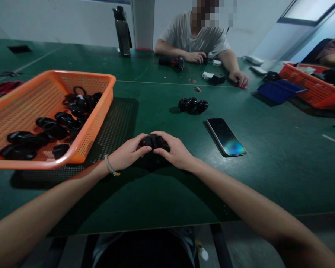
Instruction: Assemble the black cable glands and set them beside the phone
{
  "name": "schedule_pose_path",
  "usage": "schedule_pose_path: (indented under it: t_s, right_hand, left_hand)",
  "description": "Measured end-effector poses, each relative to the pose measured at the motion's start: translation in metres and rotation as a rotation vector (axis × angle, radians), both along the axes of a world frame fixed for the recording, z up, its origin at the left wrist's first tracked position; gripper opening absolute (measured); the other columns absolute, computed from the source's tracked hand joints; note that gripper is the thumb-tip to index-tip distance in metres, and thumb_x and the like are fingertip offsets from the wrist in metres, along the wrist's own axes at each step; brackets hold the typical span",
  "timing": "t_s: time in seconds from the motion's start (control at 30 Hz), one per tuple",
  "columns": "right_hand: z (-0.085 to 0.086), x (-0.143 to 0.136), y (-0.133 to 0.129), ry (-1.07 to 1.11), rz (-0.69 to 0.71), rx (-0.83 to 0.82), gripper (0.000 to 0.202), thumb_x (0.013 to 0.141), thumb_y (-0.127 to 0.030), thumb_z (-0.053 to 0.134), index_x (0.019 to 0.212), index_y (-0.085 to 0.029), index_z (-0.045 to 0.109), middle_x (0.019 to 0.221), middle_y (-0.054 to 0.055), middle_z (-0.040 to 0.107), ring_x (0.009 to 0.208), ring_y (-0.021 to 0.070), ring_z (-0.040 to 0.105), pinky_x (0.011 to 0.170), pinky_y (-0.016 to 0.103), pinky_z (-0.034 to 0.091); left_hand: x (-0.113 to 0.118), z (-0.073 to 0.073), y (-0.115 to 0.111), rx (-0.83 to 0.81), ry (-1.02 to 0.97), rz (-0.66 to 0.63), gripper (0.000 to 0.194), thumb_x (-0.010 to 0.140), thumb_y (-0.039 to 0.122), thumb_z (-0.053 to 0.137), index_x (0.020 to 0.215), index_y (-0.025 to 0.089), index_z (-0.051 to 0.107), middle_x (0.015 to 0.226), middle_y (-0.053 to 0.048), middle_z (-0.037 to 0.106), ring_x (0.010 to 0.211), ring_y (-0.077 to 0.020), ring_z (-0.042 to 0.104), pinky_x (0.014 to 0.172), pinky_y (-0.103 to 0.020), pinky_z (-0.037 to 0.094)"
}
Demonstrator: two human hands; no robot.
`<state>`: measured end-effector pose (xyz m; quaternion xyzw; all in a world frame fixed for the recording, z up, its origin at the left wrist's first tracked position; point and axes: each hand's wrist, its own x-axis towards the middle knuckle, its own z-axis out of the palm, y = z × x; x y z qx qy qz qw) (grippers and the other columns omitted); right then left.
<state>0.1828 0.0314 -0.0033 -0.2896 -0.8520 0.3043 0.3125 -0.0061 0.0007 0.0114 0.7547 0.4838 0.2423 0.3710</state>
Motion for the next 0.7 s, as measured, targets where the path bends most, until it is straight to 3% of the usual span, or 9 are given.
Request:
schedule_pose_path:
  t_s: [0.2,0.43,0.7]
  right_hand:
    - [-0.001,-0.003,-0.005,-0.042,-0.065,0.001,0.028,0.084,-0.027,0.049,0.109,-0.014,0.048,0.106,0.013,0.062,0.094,0.0221,0.058,0.081,0.039,0.046]
    - [0.003,-0.01,-0.015,-0.002,-0.153,-0.165,0.026,0.085,-0.028,0.045,0.106,-0.012,0.047,0.088,0.009,0.062,0.073,0.0181,0.057,0.067,0.032,0.045]
    - [0.005,-0.011,-0.018,0.036,-0.187,-0.241,0.022,0.084,-0.029,0.046,0.1,-0.015,0.049,0.084,0.006,0.061,0.071,0.0166,0.056,0.066,0.029,0.042]
  left_hand:
    - [0.006,-0.001,-0.002,0.081,0.061,0.066,0.035,0.08,0.041,0.038,0.1,0.014,0.047,0.087,-0.008,0.058,0.076,-0.021,0.057,0.069,-0.032,0.044]
    - [0.008,-0.004,-0.004,0.118,0.144,0.08,0.035,0.084,0.038,0.036,0.107,0.012,0.044,0.088,-0.01,0.06,0.076,-0.0243,0.061,0.069,-0.036,0.047]
    - [0.007,-0.005,-0.002,0.205,0.273,0.055,0.035,0.084,0.035,0.042,0.111,0.012,0.043,0.102,-0.013,0.058,0.087,-0.0273,0.063,0.075,-0.039,0.049]
